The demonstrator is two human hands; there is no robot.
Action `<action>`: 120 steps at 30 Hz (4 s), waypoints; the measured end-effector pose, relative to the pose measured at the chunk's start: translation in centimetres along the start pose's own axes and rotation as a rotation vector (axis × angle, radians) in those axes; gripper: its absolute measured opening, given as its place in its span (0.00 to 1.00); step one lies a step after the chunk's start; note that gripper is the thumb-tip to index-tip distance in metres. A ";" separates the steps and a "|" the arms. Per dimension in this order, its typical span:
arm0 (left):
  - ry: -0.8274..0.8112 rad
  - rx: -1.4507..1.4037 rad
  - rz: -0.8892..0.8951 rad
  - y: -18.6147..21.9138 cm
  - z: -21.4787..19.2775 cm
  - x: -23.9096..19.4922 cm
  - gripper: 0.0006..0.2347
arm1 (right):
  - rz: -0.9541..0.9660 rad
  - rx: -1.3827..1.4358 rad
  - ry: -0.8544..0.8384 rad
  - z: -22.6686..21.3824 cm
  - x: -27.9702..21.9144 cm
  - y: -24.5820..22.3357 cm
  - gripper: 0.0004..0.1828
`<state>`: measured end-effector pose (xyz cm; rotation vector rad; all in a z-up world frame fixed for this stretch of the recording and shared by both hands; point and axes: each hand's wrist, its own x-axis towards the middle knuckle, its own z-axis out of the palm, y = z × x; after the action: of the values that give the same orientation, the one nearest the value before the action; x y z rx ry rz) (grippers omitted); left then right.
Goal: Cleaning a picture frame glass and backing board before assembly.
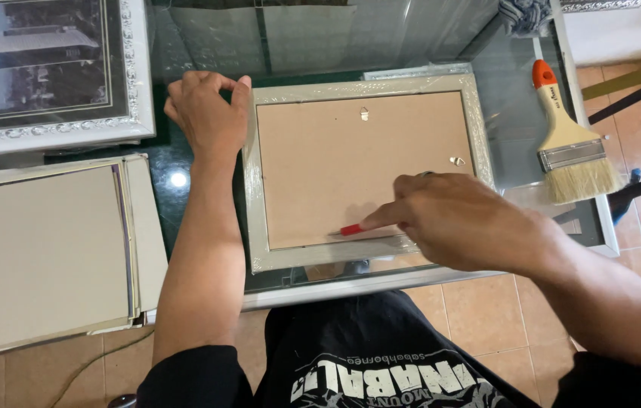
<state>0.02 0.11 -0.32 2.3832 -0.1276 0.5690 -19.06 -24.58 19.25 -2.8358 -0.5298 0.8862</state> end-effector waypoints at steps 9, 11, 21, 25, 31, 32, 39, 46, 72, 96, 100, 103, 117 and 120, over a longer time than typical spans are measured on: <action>0.003 -0.026 0.022 0.3 -0.3 -0.3 0.10 | 0.481 -0.249 -0.211 -1.2 -6.1 6.3 0.23; -0.001 -0.021 0.028 0.1 -0.3 -0.3 0.10 | 0.541 -0.244 -0.210 -0.4 -7.1 8.5 0.24; 0.042 0.006 -0.006 0.3 -0.2 -0.2 0.10 | 0.423 0.190 0.339 -2.0 -2.2 4.8 0.19; 0.030 0.004 -0.012 0.4 -0.5 -0.1 0.10 | 0.118 0.368 0.463 -1.2 5.8 2.1 0.21; -0.004 -0.022 -0.073 1.0 -0.8 0.1 0.09 | 0.030 0.448 0.499 -1.8 12.6 -0.5 0.19; -0.007 -0.019 -0.068 1.1 -0.9 0.1 0.09 | 0.035 0.448 0.499 -2.0 12.8 -0.8 0.18; 0.000 -0.039 -0.061 1.0 -0.7 -0.1 0.10 | 0.014 0.385 0.497 -2.3 13.6 -1.5 0.17; 0.044 -0.054 -0.008 0.5 -0.3 -0.1 0.09 | -0.023 0.365 0.251 -0.6 6.0 -4.9 0.17; 0.026 -0.033 0.039 0.1 -0.1 -0.3 0.10 | 0.131 -0.001 0.012 0.4 -3.2 4.4 0.19; 0.015 -0.024 -0.056 1.0 -0.7 -0.1 0.09 | -0.146 -0.028 0.530 -4.7 11.3 1.7 0.19; 0.001 -0.009 -0.067 1.1 -0.9 0.0 0.10 | -0.203 -0.034 0.529 -5.4 13.5 1.2 0.19; 0.014 -0.020 -0.068 1.2 -1.0 0.0 0.09 | -0.252 -0.054 0.553 -5.6 14.7 1.4 0.18; 0.032 -0.005 0.004 0.5 -0.4 -0.2 0.09 | -0.009 -0.127 0.395 -7.4 9.4 7.7 0.18; 0.001 -0.013 -0.003 0.7 -0.7 -0.1 0.09 | 0.097 -0.132 0.397 -6.7 7.3 11.4 0.16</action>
<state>-0.49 -0.04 0.53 2.3703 -0.1263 0.5668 -6.31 -32.64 18.43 -3.0614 -0.4131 0.2889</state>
